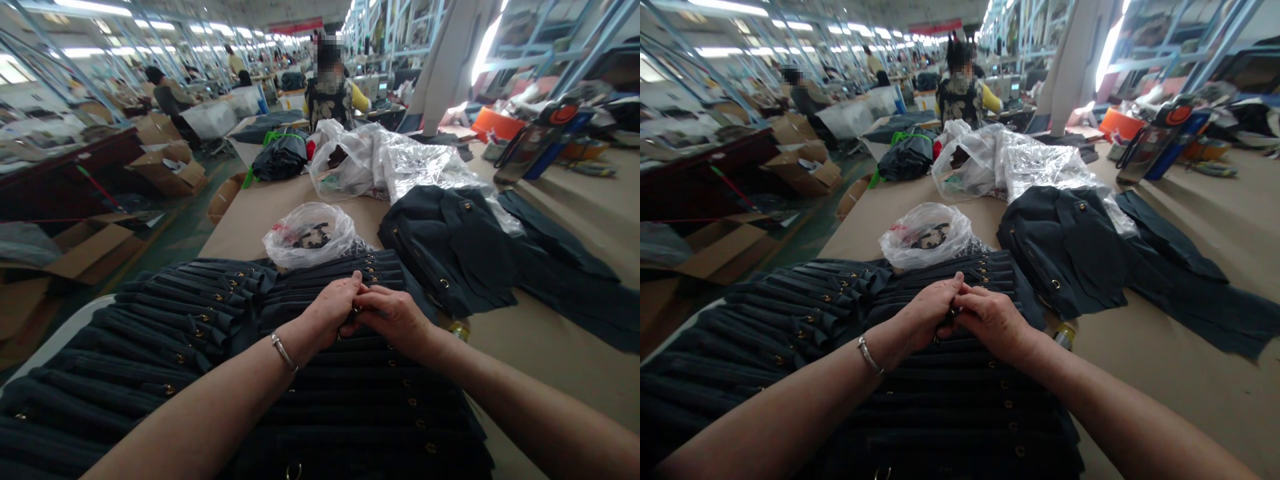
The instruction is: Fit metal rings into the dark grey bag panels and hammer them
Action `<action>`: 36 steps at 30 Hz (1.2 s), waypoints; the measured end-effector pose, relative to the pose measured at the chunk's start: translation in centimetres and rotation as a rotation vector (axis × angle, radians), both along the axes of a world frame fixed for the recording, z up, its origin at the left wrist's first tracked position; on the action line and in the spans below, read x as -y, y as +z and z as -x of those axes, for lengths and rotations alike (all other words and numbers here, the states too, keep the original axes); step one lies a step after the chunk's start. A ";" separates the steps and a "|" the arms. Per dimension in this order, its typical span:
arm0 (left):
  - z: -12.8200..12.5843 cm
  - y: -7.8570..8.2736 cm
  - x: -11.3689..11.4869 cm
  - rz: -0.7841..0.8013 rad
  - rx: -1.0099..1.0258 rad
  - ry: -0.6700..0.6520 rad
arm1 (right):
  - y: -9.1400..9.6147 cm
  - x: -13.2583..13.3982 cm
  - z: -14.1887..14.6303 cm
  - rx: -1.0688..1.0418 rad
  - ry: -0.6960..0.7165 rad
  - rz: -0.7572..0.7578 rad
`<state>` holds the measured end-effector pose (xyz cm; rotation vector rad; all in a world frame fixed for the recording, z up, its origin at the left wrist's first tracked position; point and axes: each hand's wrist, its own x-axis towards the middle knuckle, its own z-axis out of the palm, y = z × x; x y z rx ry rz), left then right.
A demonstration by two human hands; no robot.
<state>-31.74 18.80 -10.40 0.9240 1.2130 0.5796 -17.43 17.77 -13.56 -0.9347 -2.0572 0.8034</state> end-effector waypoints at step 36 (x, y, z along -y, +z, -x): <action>-1.0 -0.4 -1.0 -0.408 -0.666 -0.598 | -1.6 -0.6 -4.9 0.292 -0.094 0.444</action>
